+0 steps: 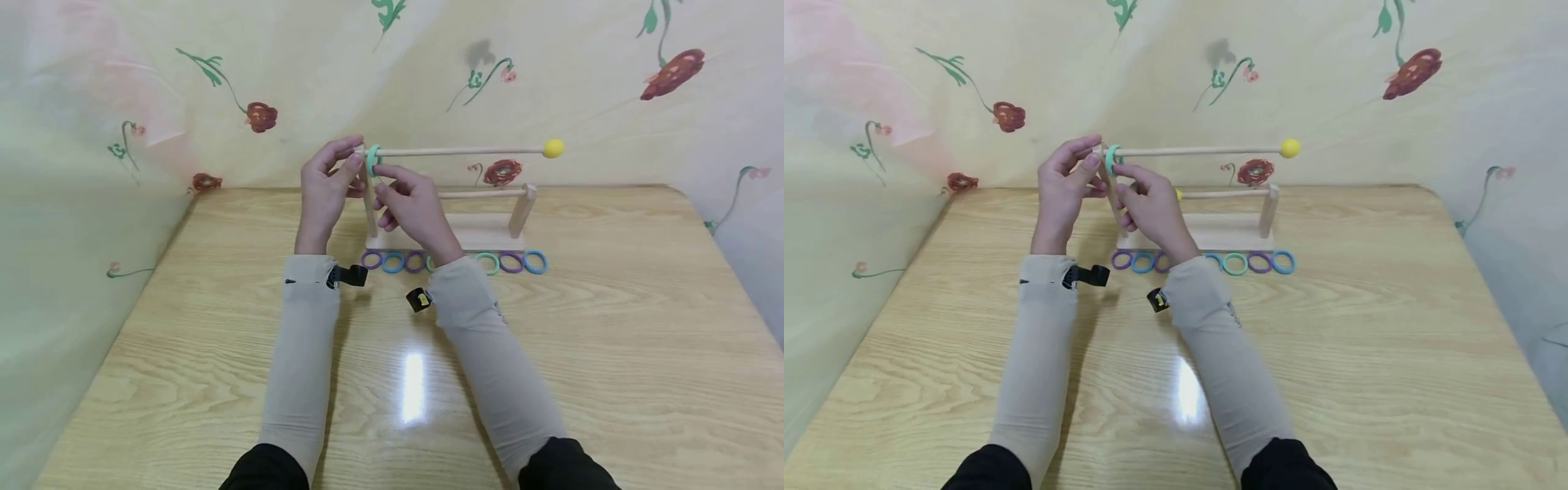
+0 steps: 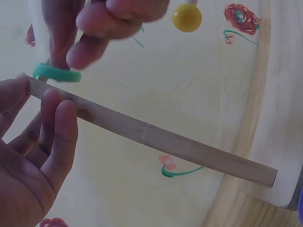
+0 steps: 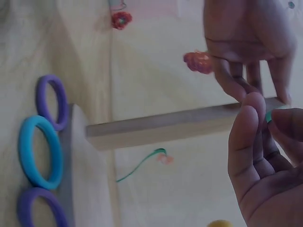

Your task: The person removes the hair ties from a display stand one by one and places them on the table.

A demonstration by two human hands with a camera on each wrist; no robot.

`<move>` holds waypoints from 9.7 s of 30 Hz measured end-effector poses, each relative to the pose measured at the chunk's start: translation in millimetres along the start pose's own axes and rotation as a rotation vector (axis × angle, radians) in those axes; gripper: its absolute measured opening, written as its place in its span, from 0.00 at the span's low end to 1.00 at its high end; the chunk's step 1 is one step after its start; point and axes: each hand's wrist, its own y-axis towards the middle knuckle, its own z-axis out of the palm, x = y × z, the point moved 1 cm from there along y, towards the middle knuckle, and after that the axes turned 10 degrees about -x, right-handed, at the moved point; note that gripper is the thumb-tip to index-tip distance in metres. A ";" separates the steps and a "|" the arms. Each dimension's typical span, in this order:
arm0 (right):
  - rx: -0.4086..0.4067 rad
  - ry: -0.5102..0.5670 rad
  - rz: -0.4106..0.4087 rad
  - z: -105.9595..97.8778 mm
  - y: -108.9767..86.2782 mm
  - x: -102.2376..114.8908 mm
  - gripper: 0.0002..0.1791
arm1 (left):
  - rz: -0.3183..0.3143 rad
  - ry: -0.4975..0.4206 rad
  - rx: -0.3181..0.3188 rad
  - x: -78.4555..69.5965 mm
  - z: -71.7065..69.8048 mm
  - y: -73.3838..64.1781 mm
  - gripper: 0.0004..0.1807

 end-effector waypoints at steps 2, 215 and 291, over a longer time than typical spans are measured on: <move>0.004 -0.026 0.005 2.9 -0.3 -2.4 0.16 | 0.001 0.000 -0.006 -0.3 -0.2 0.0 0.15; 0.061 -0.849 0.364 -264.6 -90.3 -37.0 0.16 | 0.004 -0.068 -0.022 0.0 7.3 -7.3 0.17; 0.024 -0.668 0.427 -245.9 -81.8 -40.9 0.26 | 0.033 0.024 -0.058 -21.1 -14.3 -10.3 0.22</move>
